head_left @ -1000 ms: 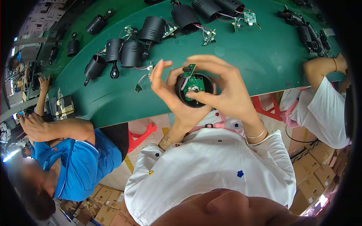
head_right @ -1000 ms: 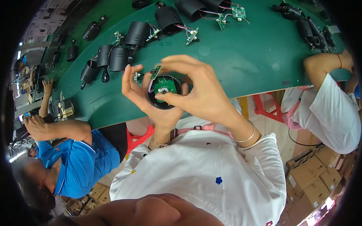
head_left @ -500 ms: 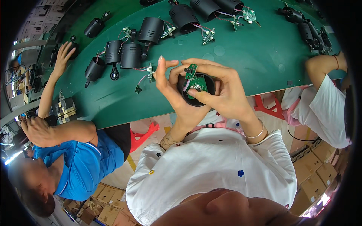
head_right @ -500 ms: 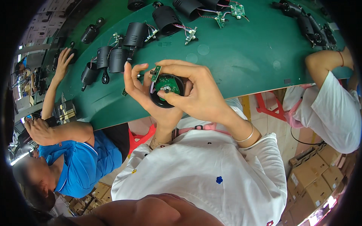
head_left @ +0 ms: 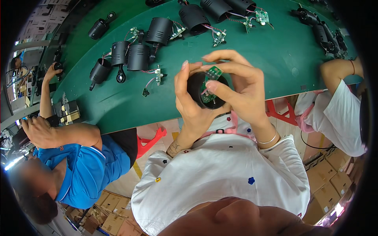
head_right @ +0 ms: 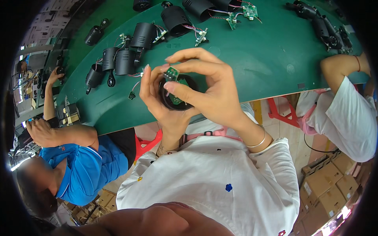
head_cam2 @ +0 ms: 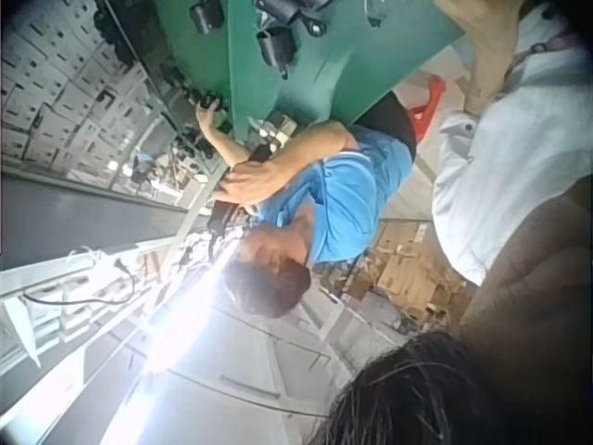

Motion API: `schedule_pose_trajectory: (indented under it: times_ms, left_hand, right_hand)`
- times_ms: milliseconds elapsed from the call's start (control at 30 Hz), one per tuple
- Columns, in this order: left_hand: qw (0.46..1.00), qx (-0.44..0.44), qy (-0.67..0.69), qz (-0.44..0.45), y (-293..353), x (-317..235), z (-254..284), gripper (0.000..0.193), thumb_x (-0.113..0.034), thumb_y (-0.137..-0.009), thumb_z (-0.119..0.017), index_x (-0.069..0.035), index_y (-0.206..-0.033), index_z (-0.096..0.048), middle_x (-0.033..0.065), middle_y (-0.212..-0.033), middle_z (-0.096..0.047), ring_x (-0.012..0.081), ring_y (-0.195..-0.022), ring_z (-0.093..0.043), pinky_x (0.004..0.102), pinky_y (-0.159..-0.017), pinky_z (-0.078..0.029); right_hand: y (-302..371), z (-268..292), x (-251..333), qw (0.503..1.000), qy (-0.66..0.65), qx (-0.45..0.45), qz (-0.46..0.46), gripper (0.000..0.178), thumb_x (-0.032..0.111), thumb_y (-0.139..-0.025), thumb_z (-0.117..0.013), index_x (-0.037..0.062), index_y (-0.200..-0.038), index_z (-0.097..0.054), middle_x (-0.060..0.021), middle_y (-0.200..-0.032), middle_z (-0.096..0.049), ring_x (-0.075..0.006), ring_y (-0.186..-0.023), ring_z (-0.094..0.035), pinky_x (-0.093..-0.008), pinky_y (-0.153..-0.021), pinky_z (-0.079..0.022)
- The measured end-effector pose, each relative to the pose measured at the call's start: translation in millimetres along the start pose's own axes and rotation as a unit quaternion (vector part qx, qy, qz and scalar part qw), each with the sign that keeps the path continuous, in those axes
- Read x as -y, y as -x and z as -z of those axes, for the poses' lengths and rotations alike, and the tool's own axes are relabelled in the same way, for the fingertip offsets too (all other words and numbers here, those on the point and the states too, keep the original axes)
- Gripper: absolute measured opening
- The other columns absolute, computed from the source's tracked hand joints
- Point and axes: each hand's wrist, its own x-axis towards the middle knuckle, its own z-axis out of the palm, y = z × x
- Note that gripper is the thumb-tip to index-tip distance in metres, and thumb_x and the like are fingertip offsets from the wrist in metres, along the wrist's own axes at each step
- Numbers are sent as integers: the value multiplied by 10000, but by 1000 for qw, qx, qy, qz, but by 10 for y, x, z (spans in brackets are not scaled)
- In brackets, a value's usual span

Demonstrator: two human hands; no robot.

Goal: Assembling electronic components into plastic housings on a factory production line.

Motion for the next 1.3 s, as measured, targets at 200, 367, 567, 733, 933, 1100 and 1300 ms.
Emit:
schedule_pose_trajectory:
  times_ms: [200, 367, 567, 733, 933, 1100, 1300]
  left_hand:
    - [994, 55, -87, -37, -69, 31, 93, 892, -53, -556, -850, -3, -1335, -418, 164, -1061, -596, 250, -932, -575, 371, -794, -499]
    - [990, 70, -90, -82, -71, 159, 126, 739, -80, -573, -840, -25, -1214, -476, 125, -1079, -574, 250, -913, -584, 372, -800, -492]
    - [992, 8, 122, 14, -26, 118, 53, 613, -40, -570, -831, -36, -1081, -493, 117, -1030, -538, 270, -925, -605, 393, -775, -526]
    - [990, -41, 132, 14, -19, 61, 21, 545, 0, -604, -761, -72, -1035, -435, 94, -1023, -488, 263, -909, -595, 401, -786, -526]
    - [996, -19, 82, -9, -3, 115, 39, 536, 4, -646, -730, -78, -1073, -415, 117, -1066, -456, 271, -899, -595, 414, -787, -534]
    - [993, -48, 104, -15, 54, 166, -3, 521, -25, -692, -735, -79, -1104, -420, 129, -1089, -462, 284, -951, -591, 425, -807, -534]
    - [992, -67, 96, -47, 105, 221, -53, 445, -22, -749, -673, -87, -1107, -417, 127, -1101, -450, 287, -959, -585, 429, -823, -531]
  right_hand:
    - [125, -38, 107, 979, 162, -70, 102, 272, -74, -668, -731, -11, -929, -686, -133, -1007, -659, -189, -792, -597, -268, -746, -509]
    - [163, -110, 147, 965, 212, -92, 127, 233, -81, -643, -739, -4, -861, -703, -107, -920, -674, -152, -648, -565, -204, -630, -496]
    - [168, -112, 208, 986, 159, -33, 39, 187, -57, -612, -747, 23, -779, -716, -87, -922, -642, -160, -741, -557, -239, -713, -494]
    - [84, -81, 125, 982, 170, -15, 80, 160, -23, -586, -762, 52, -720, -718, -62, -944, -582, -199, -909, -522, -323, -846, -457]
    - [145, -143, 109, 987, 160, -29, 12, 155, -11, -583, -757, 68, -711, -722, -45, -960, -529, -237, -1025, -466, -388, -933, -399]
    - [159, -169, 72, 978, 198, -30, 55, 151, -15, -590, -754, 70, -710, -716, -41, -968, -540, -235, -1024, -479, -377, -928, -405]
    - [165, -160, 110, 983, 181, -20, -8, 140, -8, -590, -749, 63, -702, -705, -40, -970, -543, -246, -1056, -482, -389, -934, -406]
